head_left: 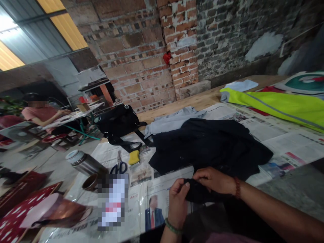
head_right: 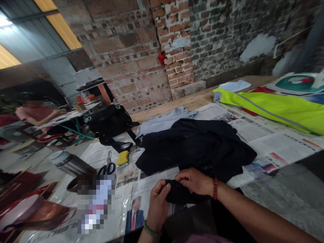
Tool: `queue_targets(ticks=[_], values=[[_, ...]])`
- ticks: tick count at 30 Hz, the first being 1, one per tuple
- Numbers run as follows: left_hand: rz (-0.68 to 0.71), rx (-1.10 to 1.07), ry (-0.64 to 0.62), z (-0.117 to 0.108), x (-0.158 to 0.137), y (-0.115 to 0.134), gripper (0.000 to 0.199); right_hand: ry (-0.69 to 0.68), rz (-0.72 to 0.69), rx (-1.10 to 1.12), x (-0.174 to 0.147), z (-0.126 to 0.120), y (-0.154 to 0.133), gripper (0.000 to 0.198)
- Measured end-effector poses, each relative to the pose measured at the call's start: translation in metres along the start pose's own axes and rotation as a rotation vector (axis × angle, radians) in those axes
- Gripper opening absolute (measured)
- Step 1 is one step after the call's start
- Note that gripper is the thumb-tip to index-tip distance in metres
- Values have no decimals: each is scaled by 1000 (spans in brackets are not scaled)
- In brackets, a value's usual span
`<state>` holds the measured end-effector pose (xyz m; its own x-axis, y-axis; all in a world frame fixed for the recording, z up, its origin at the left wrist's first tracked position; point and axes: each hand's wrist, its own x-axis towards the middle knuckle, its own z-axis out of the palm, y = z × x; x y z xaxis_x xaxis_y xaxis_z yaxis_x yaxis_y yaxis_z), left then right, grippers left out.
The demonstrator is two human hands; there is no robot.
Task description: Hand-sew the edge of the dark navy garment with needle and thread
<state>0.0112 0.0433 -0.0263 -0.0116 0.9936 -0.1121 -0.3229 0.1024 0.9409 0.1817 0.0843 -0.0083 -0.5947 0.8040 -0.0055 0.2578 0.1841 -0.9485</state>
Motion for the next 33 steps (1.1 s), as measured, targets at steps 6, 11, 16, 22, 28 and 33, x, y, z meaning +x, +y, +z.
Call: queue_targets(ticks=[6, 11, 16, 22, 28, 33], values=[[-5, -38, -5, -1, 1, -2, 10, 2, -37, 0, 1, 4, -3, 24], [-18, -48, 33, 0, 2, -3, 11, 26, -75, -18, 3, 7, -11, 19], [-15, -44, 23, -1, 4, -5, 10, 119, -80, -18, 4, 12, -14, 16], [-28, -40, 50, 1, 2, -1, 13, 174, -138, -94, 4, 6, -11, 30], [-10, -96, 58, 2, 1, 0, 12, 474, -329, -321, -13, -1, -12, 18], [20, -37, 37, 1, 1, 1, 10, 423, -492, -542, -19, 14, -23, 18]])
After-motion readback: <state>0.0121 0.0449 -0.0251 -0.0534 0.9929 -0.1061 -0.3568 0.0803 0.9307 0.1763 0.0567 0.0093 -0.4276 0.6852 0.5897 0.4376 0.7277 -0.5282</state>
